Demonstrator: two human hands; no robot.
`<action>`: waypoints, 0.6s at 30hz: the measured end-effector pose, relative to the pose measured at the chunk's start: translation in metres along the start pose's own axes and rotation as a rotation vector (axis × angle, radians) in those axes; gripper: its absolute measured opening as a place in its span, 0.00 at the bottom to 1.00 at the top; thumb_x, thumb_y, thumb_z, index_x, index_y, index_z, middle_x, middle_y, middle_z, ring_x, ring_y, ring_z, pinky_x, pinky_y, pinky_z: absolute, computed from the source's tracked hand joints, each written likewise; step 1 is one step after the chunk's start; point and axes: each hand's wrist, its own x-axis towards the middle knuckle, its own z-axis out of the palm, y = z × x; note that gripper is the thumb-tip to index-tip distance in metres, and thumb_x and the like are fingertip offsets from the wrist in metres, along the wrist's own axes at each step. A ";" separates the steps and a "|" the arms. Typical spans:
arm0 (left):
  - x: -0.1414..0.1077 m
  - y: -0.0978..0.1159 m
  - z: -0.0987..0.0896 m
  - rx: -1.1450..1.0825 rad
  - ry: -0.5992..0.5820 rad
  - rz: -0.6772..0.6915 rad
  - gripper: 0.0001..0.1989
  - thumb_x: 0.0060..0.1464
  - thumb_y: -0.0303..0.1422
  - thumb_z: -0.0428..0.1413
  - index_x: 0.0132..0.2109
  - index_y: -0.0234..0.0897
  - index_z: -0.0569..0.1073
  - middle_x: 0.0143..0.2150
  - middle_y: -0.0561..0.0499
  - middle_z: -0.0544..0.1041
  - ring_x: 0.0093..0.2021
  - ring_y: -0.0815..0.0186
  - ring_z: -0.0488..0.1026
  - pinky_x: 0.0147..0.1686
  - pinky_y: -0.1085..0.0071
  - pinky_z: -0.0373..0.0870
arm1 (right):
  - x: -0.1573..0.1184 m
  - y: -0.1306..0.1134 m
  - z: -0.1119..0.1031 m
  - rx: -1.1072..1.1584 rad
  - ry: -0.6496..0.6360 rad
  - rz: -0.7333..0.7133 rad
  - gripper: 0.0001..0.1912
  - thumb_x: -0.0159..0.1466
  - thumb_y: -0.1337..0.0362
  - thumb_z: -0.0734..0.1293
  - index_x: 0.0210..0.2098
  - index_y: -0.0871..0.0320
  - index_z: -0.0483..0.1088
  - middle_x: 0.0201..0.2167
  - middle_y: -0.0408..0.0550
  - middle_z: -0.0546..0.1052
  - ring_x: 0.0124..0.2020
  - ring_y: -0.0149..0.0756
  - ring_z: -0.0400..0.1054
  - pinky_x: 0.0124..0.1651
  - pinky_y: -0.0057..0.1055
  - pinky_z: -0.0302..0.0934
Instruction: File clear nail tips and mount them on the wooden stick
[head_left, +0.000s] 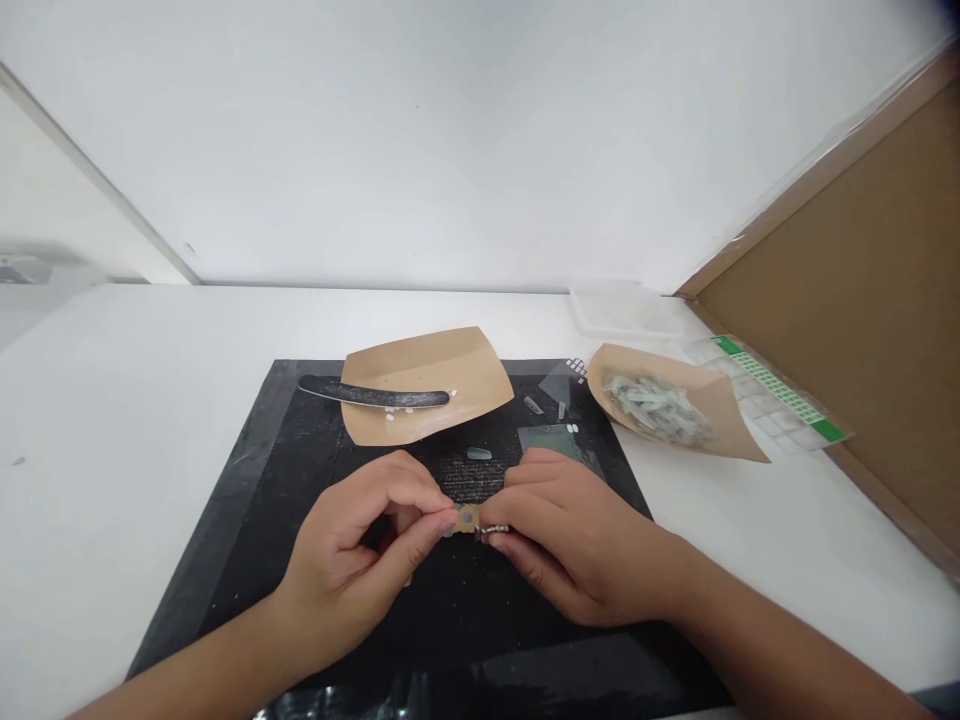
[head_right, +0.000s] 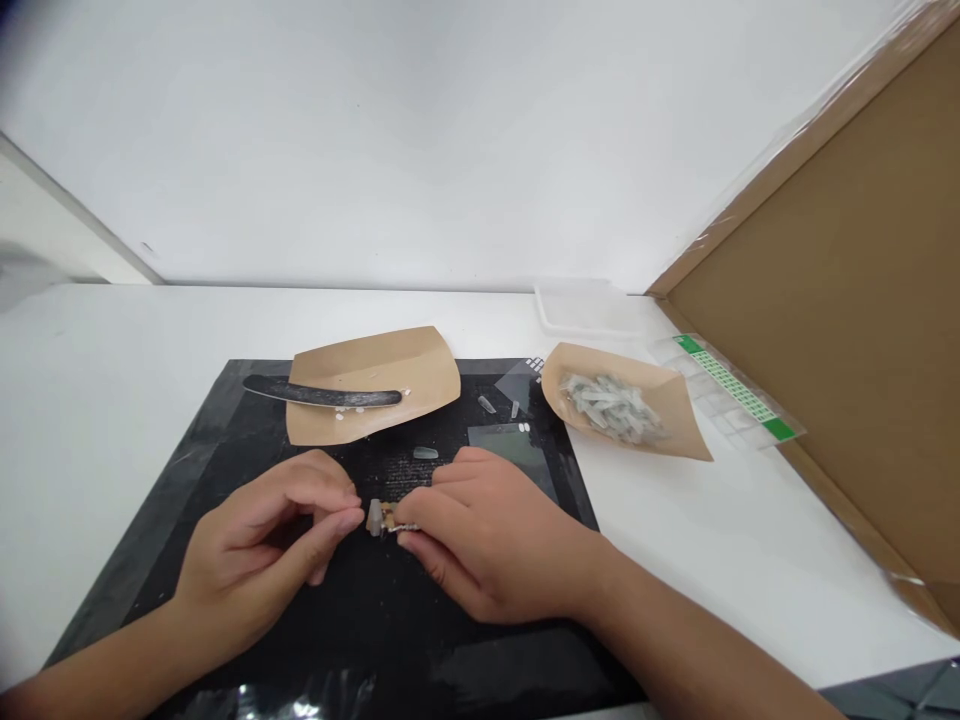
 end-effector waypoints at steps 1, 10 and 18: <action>0.001 0.000 0.000 0.033 0.021 0.027 0.06 0.66 0.23 0.59 0.43 0.40 0.77 0.33 0.53 0.75 0.31 0.72 0.73 0.31 0.76 0.70 | 0.000 0.000 0.000 0.001 0.000 0.001 0.07 0.75 0.66 0.59 0.46 0.58 0.69 0.32 0.42 0.74 0.31 0.34 0.62 0.39 0.35 0.50; 0.005 0.006 0.000 0.147 -0.026 0.289 0.11 0.58 0.16 0.64 0.36 0.37 0.78 0.35 0.53 0.79 0.34 0.71 0.79 0.36 0.76 0.79 | 0.001 0.001 0.000 -0.004 0.005 -0.005 0.07 0.75 0.67 0.60 0.46 0.58 0.69 0.31 0.41 0.73 0.31 0.34 0.62 0.38 0.35 0.50; 0.001 -0.004 -0.003 0.144 -0.065 0.274 0.12 0.57 0.16 0.66 0.41 0.38 0.82 0.35 0.54 0.83 0.32 0.73 0.81 0.36 0.81 0.81 | 0.000 0.002 0.001 -0.014 -0.010 0.008 0.07 0.74 0.67 0.60 0.46 0.58 0.70 0.31 0.42 0.74 0.31 0.34 0.63 0.38 0.35 0.49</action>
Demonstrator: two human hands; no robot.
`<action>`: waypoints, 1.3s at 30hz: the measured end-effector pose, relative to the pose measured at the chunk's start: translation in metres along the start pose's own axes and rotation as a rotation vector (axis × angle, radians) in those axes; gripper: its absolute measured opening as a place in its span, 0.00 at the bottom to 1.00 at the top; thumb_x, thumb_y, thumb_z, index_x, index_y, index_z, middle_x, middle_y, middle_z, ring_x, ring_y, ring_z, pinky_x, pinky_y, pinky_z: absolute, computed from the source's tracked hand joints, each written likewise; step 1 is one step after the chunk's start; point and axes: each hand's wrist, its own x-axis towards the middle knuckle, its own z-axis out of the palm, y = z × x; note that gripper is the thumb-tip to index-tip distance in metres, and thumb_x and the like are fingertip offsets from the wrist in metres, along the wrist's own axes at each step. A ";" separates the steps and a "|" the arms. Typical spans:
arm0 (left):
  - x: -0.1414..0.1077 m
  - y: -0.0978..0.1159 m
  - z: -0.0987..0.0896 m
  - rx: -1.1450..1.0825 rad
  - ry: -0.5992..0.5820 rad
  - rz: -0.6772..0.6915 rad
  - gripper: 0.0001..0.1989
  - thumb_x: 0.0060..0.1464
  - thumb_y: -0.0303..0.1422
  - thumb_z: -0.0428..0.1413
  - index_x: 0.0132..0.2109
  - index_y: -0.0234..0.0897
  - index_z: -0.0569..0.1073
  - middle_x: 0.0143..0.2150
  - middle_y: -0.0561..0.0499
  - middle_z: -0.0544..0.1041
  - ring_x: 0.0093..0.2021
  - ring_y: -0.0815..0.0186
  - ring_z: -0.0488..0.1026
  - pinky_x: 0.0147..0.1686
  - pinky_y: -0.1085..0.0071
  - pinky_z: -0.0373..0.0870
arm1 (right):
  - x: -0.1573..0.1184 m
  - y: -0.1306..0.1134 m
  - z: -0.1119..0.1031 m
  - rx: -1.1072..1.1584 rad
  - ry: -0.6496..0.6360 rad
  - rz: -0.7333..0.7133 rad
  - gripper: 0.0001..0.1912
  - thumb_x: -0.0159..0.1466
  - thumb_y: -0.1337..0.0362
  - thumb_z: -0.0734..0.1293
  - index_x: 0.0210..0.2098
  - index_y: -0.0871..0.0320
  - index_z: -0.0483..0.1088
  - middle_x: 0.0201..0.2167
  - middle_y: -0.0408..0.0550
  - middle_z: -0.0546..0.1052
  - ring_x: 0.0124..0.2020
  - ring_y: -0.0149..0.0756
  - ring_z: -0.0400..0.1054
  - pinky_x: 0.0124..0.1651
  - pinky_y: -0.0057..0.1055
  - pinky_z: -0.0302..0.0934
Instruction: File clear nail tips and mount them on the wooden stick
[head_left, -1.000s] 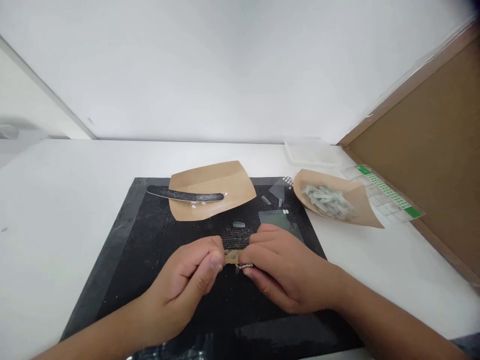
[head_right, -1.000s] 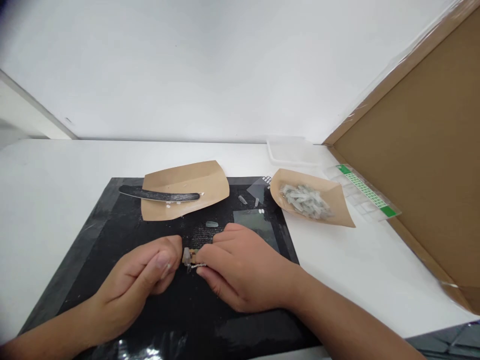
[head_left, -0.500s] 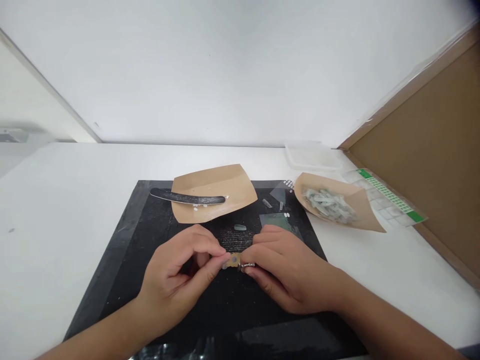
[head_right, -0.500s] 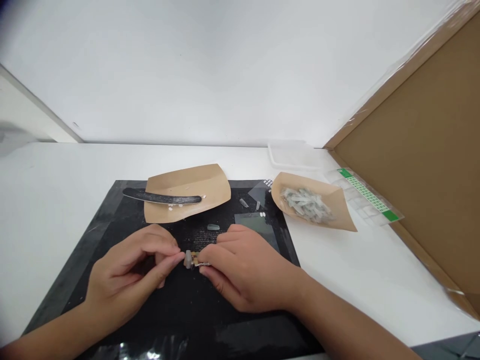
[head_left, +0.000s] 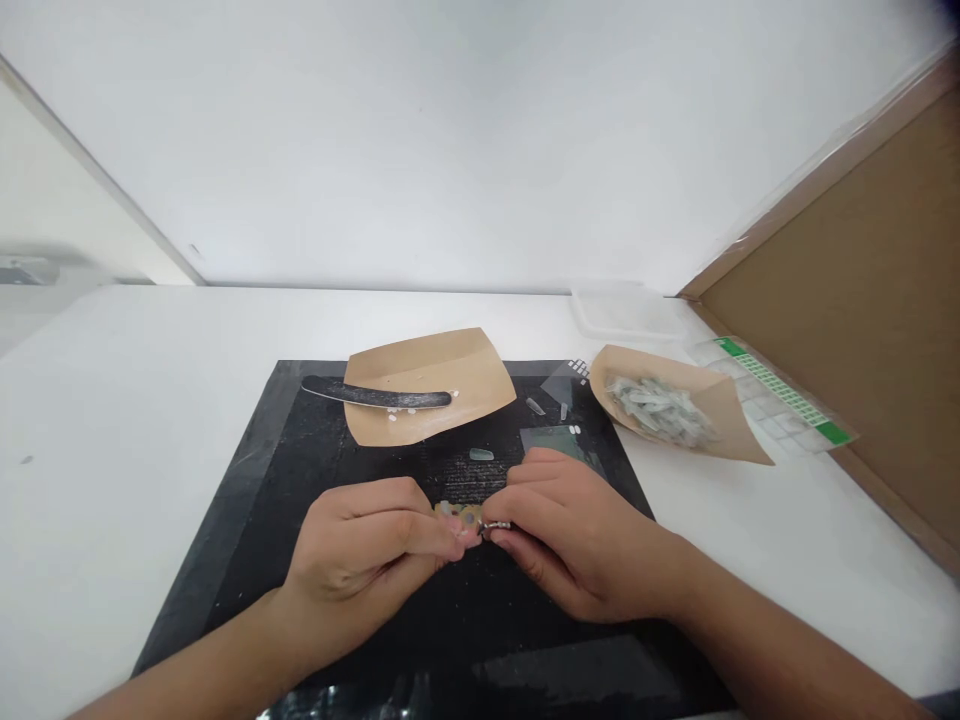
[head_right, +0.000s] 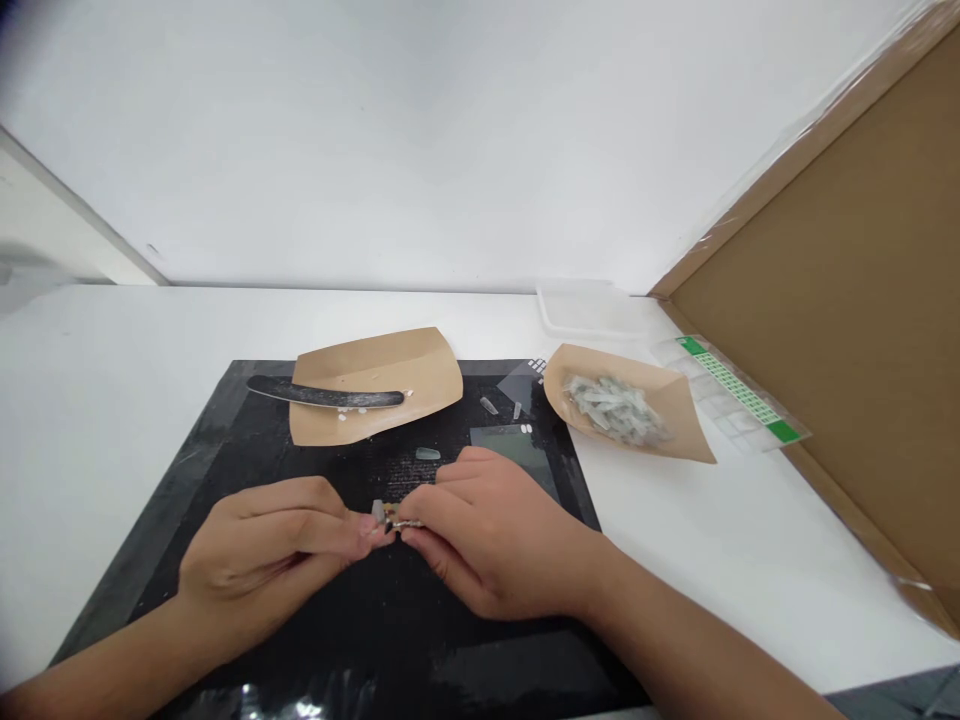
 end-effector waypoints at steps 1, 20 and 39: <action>0.000 -0.002 0.000 -0.006 -0.005 0.002 0.11 0.57 0.16 0.66 0.41 0.38 0.82 0.35 0.54 0.83 0.32 0.73 0.82 0.36 0.81 0.81 | 0.000 0.000 0.000 -0.003 -0.002 0.000 0.07 0.74 0.67 0.60 0.46 0.58 0.70 0.31 0.42 0.74 0.31 0.34 0.62 0.38 0.35 0.50; 0.005 -0.003 0.002 0.032 0.085 -0.183 0.07 0.59 0.24 0.67 0.39 0.43 0.83 0.29 0.56 0.82 0.26 0.72 0.77 0.26 0.76 0.71 | 0.002 0.002 -0.002 -0.072 0.027 -0.020 0.08 0.77 0.64 0.59 0.44 0.58 0.69 0.30 0.42 0.75 0.30 0.34 0.63 0.37 0.35 0.50; -0.004 -0.007 0.004 0.077 0.236 -0.463 0.05 0.60 0.33 0.67 0.40 0.40 0.78 0.28 0.58 0.79 0.23 0.72 0.76 0.25 0.76 0.73 | 0.002 -0.001 -0.006 -0.006 0.039 0.013 0.07 0.74 0.68 0.57 0.42 0.58 0.66 0.30 0.42 0.71 0.30 0.34 0.61 0.38 0.33 0.52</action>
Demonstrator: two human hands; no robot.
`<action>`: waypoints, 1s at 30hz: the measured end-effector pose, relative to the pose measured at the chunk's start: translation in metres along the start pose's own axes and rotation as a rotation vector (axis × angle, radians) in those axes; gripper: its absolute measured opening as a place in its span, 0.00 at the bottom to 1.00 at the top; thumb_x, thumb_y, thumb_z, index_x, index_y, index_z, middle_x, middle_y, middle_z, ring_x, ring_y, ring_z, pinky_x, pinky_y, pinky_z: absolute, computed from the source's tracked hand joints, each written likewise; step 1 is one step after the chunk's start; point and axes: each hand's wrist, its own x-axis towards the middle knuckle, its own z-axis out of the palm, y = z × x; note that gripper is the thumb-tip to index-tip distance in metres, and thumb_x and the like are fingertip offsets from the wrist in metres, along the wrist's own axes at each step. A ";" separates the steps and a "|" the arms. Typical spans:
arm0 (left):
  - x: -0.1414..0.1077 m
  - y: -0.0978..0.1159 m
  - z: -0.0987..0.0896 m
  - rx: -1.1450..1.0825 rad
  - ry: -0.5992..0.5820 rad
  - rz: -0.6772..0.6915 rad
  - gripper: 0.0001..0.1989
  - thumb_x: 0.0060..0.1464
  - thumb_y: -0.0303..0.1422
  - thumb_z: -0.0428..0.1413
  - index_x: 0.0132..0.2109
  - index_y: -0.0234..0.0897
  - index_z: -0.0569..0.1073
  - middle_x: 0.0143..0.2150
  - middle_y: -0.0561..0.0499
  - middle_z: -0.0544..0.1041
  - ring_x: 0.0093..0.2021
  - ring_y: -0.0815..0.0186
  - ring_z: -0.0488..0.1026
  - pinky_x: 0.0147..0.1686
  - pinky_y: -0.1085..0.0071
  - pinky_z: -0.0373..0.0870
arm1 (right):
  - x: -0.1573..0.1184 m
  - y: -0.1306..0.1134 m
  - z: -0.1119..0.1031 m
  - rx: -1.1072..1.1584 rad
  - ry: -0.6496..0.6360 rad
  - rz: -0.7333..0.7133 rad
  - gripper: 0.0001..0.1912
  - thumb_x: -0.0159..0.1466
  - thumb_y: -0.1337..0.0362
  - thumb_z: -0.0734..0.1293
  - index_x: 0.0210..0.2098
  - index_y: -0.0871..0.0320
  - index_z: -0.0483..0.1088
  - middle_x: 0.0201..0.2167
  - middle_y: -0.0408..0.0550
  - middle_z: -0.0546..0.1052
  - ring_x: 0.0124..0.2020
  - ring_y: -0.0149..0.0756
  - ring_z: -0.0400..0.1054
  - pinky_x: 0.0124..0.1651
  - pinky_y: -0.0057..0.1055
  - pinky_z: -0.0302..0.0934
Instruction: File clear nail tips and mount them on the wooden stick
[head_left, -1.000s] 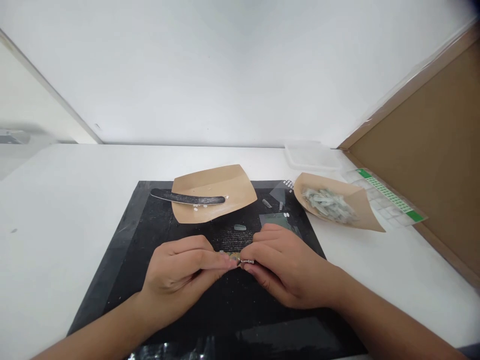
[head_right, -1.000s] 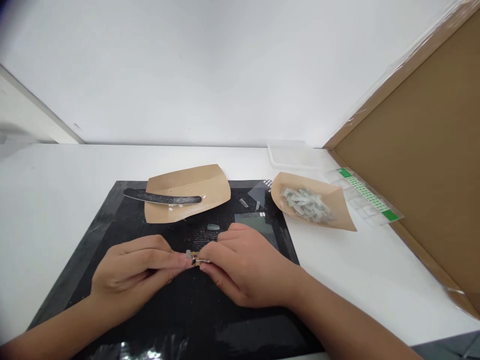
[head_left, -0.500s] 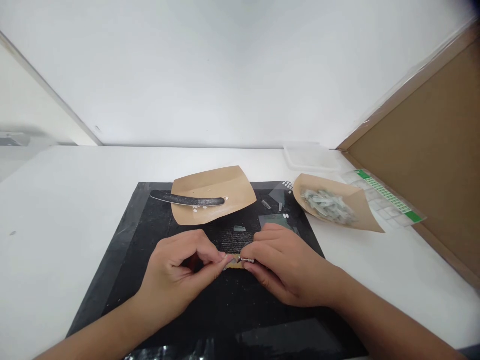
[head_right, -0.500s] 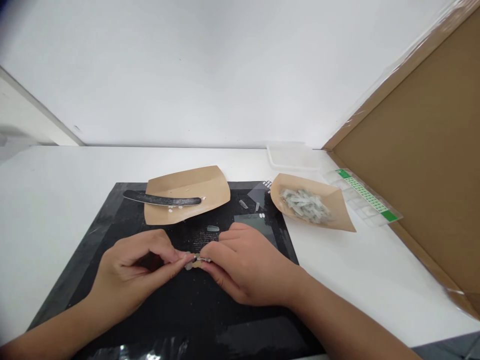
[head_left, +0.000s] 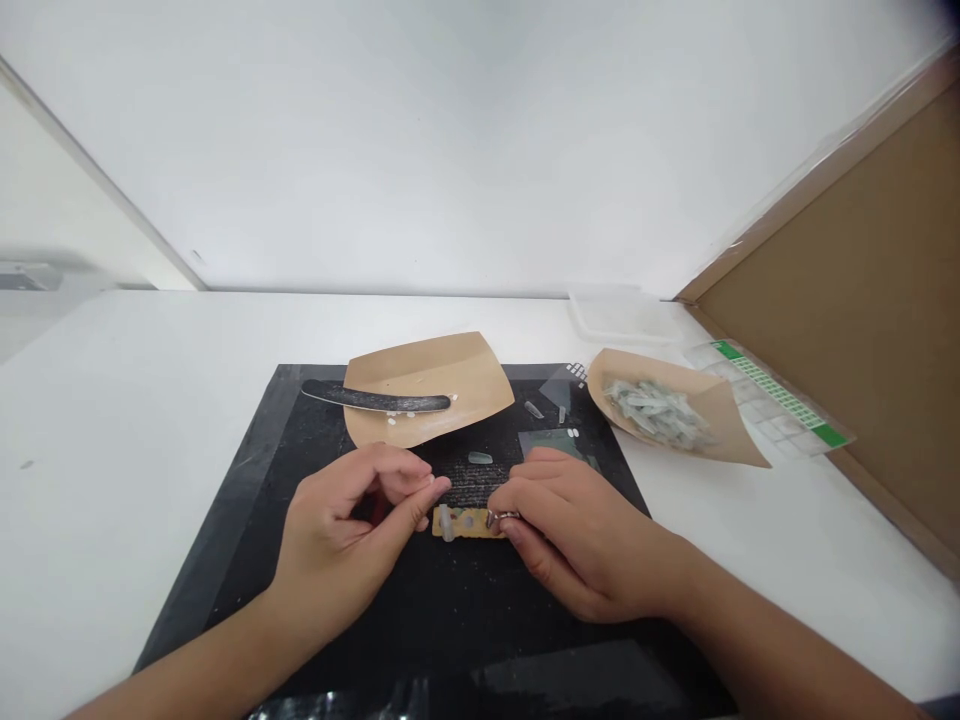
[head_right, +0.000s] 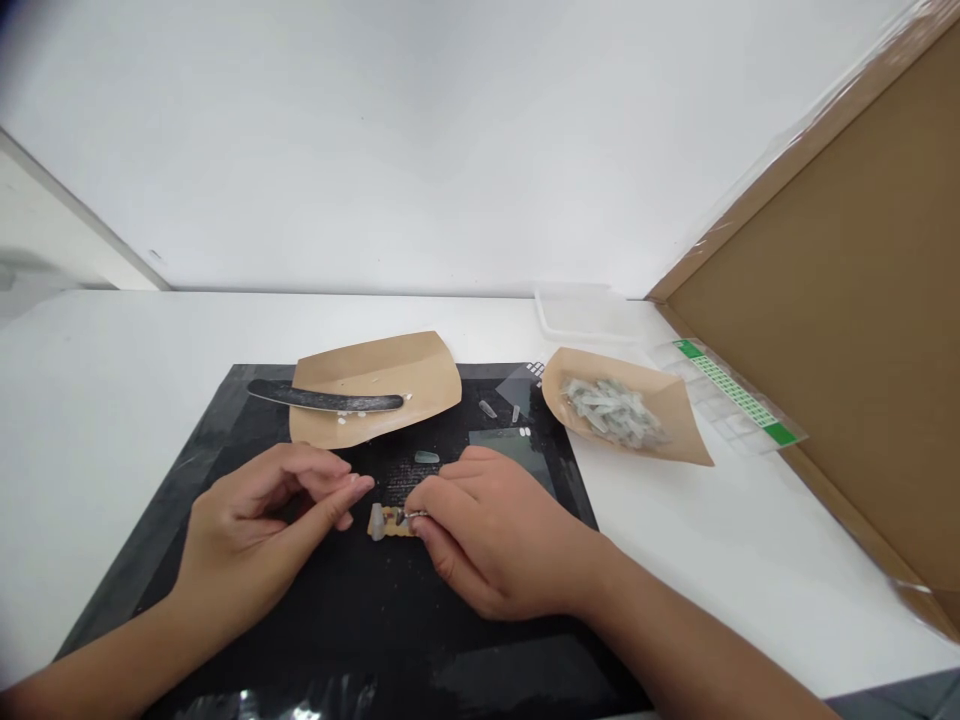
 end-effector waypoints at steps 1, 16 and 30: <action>0.000 0.000 0.000 0.019 0.013 0.011 0.05 0.60 0.33 0.67 0.40 0.40 0.79 0.28 0.57 0.79 0.24 0.71 0.76 0.26 0.75 0.74 | 0.000 0.000 0.000 0.002 -0.002 0.001 0.07 0.74 0.68 0.57 0.42 0.58 0.66 0.30 0.42 0.71 0.30 0.34 0.60 0.38 0.33 0.52; 0.004 0.001 -0.002 0.178 0.049 0.213 0.02 0.62 0.30 0.65 0.40 0.44 0.81 0.34 0.56 0.83 0.29 0.69 0.77 0.29 0.72 0.72 | 0.000 0.000 0.000 0.000 -0.025 0.012 0.07 0.74 0.68 0.57 0.41 0.57 0.66 0.30 0.42 0.71 0.31 0.34 0.61 0.39 0.34 0.52; -0.003 0.011 -0.004 0.109 -0.068 0.180 0.12 0.68 0.28 0.58 0.55 0.47 0.78 0.35 0.59 0.84 0.26 0.77 0.79 0.32 0.82 0.77 | 0.000 0.002 0.001 -0.004 -0.048 0.020 0.06 0.74 0.67 0.58 0.41 0.57 0.65 0.30 0.42 0.72 0.30 0.34 0.62 0.38 0.35 0.52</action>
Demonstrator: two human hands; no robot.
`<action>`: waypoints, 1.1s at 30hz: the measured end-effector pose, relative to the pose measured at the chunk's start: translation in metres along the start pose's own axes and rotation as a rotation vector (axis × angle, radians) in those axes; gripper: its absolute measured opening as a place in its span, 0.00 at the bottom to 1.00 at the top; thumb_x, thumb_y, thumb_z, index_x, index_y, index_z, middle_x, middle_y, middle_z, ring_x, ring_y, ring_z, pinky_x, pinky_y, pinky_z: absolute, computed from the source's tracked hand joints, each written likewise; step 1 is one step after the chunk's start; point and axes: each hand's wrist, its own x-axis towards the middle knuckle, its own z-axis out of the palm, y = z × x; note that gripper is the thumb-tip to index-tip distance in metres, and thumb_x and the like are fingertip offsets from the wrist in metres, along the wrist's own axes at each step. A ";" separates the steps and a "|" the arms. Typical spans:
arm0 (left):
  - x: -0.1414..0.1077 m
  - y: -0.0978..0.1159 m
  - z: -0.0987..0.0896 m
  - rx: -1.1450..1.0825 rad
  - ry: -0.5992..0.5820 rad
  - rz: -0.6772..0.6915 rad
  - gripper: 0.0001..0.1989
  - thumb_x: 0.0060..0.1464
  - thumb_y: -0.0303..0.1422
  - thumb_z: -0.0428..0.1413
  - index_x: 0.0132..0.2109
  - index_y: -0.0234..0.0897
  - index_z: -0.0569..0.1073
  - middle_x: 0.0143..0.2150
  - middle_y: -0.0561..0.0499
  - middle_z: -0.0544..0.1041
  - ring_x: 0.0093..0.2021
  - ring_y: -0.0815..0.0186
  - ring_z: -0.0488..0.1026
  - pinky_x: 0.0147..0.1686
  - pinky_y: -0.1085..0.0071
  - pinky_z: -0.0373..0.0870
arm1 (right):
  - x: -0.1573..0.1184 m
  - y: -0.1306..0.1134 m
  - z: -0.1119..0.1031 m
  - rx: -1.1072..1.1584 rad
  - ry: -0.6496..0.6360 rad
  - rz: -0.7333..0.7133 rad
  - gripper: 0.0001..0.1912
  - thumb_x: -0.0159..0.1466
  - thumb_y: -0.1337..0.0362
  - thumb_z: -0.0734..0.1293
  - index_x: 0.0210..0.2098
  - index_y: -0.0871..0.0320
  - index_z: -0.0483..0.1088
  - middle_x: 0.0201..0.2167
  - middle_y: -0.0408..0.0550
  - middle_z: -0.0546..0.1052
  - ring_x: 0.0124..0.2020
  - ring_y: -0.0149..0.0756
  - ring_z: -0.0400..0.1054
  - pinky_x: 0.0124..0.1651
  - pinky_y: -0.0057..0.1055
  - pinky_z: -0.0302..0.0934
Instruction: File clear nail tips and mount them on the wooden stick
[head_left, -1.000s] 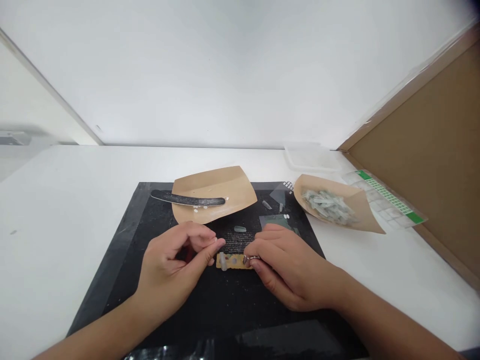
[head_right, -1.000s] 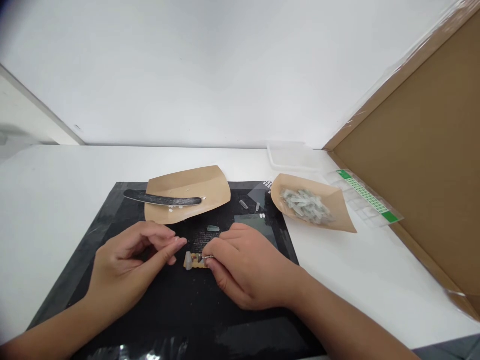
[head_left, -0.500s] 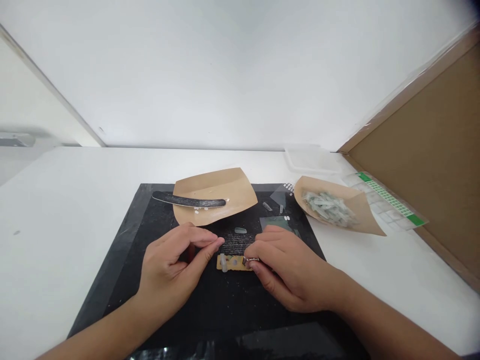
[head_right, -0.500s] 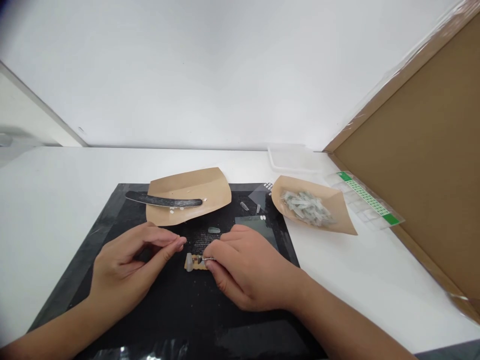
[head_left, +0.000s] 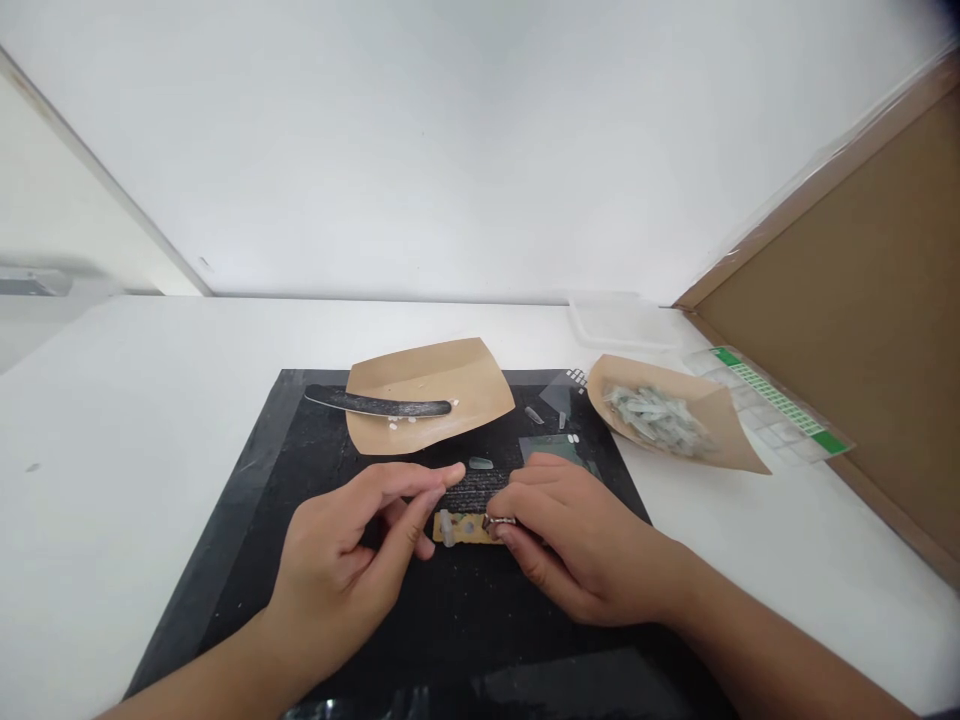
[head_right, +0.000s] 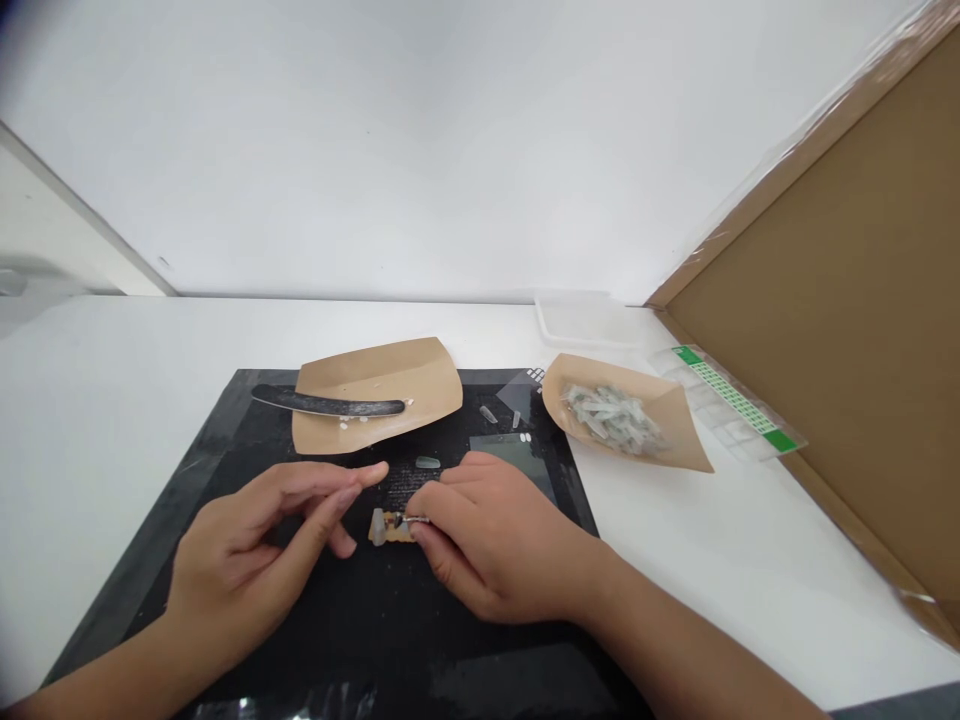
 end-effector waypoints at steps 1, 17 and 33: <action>-0.001 0.001 0.000 -0.008 -0.010 -0.003 0.13 0.68 0.28 0.58 0.56 0.46 0.78 0.37 0.59 0.84 0.25 0.78 0.79 0.31 0.82 0.76 | 0.000 0.000 0.000 0.001 0.002 0.000 0.06 0.74 0.67 0.58 0.41 0.57 0.65 0.30 0.42 0.72 0.30 0.34 0.62 0.38 0.35 0.52; 0.001 -0.006 0.001 -0.095 0.018 -0.019 0.05 0.69 0.25 0.55 0.46 0.40 0.75 0.49 0.50 0.81 0.28 0.76 0.78 0.33 0.76 0.78 | 0.000 0.001 0.001 0.021 0.003 0.017 0.07 0.76 0.66 0.57 0.42 0.57 0.65 0.31 0.42 0.72 0.30 0.34 0.61 0.39 0.34 0.52; 0.002 0.000 -0.005 -0.070 0.049 0.055 0.07 0.67 0.22 0.57 0.46 0.40 0.75 0.36 0.55 0.75 0.33 0.72 0.74 0.34 0.73 0.72 | -0.001 0.002 0.003 0.012 -0.016 0.044 0.07 0.77 0.66 0.57 0.44 0.56 0.65 0.32 0.41 0.73 0.31 0.33 0.62 0.40 0.34 0.51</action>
